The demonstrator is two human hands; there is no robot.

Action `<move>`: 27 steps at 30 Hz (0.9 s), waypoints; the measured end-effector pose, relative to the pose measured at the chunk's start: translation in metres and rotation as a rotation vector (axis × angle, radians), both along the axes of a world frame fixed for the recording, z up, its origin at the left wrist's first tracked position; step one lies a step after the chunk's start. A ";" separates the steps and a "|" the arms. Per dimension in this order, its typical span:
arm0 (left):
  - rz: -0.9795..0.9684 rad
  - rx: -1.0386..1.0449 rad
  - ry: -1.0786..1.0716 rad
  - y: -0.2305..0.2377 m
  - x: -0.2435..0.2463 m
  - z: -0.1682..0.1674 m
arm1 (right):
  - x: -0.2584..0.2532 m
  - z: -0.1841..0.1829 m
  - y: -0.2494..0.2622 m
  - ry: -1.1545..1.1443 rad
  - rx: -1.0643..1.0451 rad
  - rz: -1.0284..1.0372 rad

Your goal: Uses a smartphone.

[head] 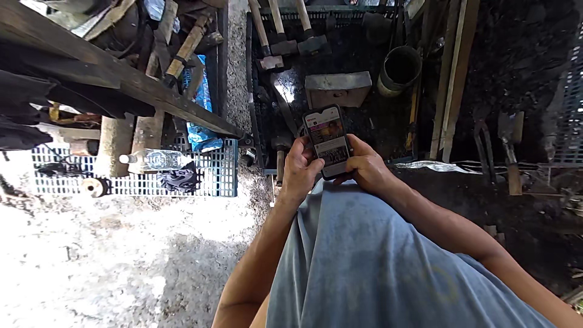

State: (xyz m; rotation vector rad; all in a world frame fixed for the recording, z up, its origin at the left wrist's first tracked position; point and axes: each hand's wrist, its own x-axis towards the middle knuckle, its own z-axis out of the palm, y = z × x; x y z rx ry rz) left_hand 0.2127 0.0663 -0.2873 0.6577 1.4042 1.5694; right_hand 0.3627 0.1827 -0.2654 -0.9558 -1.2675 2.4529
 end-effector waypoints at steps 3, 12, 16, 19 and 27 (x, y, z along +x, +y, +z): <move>0.000 0.005 -0.008 0.000 0.000 0.001 | 0.000 0.000 0.000 0.001 0.005 0.002; 0.012 0.008 -0.011 -0.002 0.002 -0.001 | 0.000 -0.002 -0.002 -0.003 -0.002 0.009; 0.011 0.007 -0.001 -0.004 0.002 -0.001 | 0.001 -0.001 -0.003 0.003 -0.001 0.018; 0.012 0.007 0.003 -0.005 0.003 0.000 | 0.002 -0.001 -0.003 0.009 0.001 0.023; 0.014 0.007 0.000 -0.008 0.007 0.001 | 0.005 -0.001 -0.006 0.016 -0.002 0.017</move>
